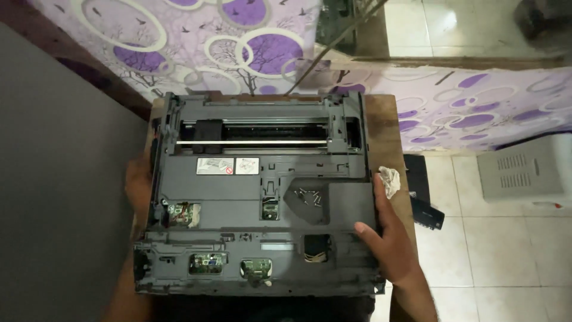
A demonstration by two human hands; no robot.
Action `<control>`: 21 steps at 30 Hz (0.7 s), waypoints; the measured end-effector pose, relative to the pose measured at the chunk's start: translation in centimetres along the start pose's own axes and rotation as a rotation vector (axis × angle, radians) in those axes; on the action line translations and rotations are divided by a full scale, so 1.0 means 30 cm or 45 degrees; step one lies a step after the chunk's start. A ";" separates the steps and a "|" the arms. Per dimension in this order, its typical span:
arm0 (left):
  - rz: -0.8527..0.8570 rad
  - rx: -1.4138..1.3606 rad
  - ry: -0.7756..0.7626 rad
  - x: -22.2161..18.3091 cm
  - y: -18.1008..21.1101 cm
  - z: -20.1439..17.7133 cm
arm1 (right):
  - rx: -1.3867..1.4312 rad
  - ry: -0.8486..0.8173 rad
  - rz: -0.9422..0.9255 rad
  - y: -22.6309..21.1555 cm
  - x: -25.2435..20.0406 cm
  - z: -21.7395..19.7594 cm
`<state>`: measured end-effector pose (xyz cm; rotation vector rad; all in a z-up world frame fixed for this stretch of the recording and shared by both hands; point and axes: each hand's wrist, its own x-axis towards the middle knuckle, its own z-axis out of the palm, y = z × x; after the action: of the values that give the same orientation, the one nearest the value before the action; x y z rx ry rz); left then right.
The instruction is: Cleaning internal components with a cloth and removing screws from a printer base using a screwdriver.
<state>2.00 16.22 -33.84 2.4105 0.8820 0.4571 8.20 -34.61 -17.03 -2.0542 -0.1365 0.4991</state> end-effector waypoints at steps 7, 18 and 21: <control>0.233 -0.234 -0.017 -0.039 -0.004 -0.037 | 0.024 0.030 0.009 0.053 0.007 -0.007; -0.309 -0.495 -0.309 -0.059 0.070 -0.157 | 0.034 0.020 0.172 -0.111 -0.010 0.006; -0.361 -0.844 -0.342 -0.086 0.121 -0.179 | 0.153 0.071 0.145 -0.098 -0.014 0.023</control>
<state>-0.65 14.07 -27.75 1.6655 0.7803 0.2530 7.86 -32.67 -14.72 -1.9633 0.0434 0.5073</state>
